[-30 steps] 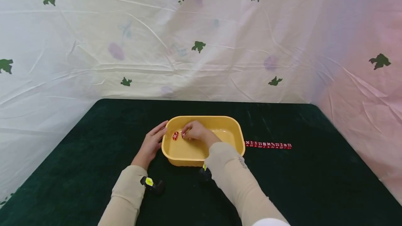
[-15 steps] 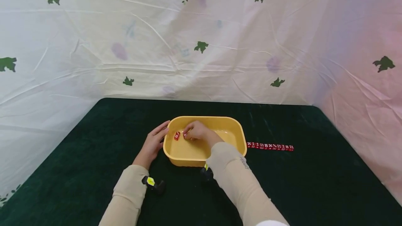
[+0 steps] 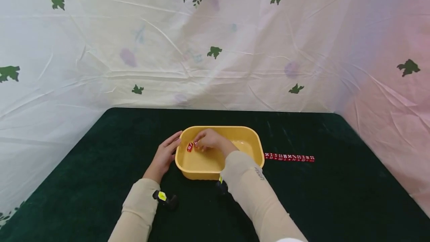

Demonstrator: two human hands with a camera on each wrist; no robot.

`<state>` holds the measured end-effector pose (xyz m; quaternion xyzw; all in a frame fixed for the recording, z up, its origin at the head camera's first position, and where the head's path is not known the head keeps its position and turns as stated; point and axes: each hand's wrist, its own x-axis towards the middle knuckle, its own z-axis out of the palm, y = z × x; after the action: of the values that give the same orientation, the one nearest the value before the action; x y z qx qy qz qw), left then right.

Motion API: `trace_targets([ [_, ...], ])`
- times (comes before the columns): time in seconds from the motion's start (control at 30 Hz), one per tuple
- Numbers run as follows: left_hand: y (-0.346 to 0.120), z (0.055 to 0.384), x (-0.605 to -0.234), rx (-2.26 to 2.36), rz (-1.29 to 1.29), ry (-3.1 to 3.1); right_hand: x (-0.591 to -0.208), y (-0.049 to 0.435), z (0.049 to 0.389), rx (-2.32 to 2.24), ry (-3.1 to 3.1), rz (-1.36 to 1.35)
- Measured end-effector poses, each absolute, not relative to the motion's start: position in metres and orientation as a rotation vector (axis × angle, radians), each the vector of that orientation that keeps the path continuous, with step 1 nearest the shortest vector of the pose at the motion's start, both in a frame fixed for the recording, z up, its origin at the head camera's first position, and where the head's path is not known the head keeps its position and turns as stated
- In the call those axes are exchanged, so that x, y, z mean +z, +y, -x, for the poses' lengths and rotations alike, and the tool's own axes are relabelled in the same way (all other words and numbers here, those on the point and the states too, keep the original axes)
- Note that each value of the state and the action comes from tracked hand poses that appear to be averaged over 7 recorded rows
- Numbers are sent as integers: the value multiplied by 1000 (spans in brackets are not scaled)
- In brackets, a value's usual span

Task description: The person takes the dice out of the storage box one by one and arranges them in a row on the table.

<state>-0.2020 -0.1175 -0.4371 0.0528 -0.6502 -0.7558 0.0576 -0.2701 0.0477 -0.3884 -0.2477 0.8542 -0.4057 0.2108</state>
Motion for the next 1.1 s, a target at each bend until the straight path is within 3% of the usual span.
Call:
trace_targets([
  [1.1,-114,202,-436,-2299,-187,-1962,-348,87,275,-1225,2415,699],
])
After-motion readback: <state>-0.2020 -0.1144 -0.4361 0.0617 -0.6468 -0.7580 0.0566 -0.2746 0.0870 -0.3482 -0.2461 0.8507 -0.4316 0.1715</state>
